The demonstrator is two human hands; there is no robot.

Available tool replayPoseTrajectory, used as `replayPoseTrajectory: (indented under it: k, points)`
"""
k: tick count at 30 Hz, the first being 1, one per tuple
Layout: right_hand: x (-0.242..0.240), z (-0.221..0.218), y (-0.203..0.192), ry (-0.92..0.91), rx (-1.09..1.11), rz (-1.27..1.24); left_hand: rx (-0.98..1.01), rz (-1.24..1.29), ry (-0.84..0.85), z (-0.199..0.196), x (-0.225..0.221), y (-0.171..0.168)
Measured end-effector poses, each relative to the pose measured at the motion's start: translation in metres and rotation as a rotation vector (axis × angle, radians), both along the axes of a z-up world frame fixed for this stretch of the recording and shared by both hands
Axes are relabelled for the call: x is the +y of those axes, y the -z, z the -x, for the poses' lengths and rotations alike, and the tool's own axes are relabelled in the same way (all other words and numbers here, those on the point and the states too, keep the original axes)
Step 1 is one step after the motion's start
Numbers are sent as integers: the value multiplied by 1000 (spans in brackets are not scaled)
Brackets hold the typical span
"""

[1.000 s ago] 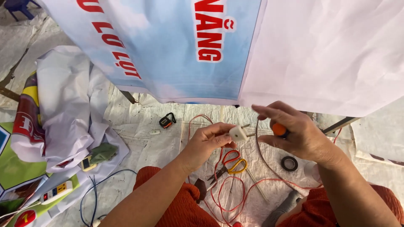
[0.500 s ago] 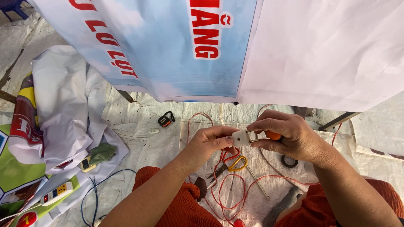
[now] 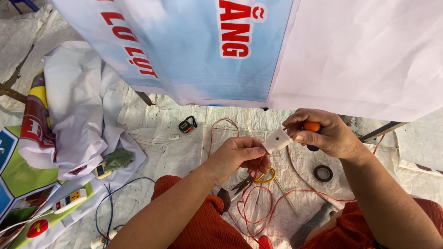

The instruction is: Assembling and wiring a light socket by stripping wires and securing them into terminals using a screwdriver.

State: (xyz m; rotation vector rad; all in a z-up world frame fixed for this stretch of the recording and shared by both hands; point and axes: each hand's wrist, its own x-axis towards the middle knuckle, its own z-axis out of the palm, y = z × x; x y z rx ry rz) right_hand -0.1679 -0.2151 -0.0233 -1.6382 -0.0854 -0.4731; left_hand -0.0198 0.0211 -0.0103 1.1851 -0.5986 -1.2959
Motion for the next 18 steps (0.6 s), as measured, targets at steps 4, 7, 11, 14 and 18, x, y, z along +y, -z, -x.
replayPoseTrajectory:
  k: [4,7,11,14,18]
  points:
    - [-3,-6,28,-8,8,-240,38,12,21,2,-1,1]
    - [-1,-12,46,-26,15,-433,35,26,26,3,-2,3]
    - [11,-20,44,-26,15,-603,61,45,-47,4,-5,7]
    - [18,-21,42,36,84,-560,71,24,-146,2,-7,15]
    - [26,-19,48,91,310,-218,-1,-4,-299,-11,-2,0]
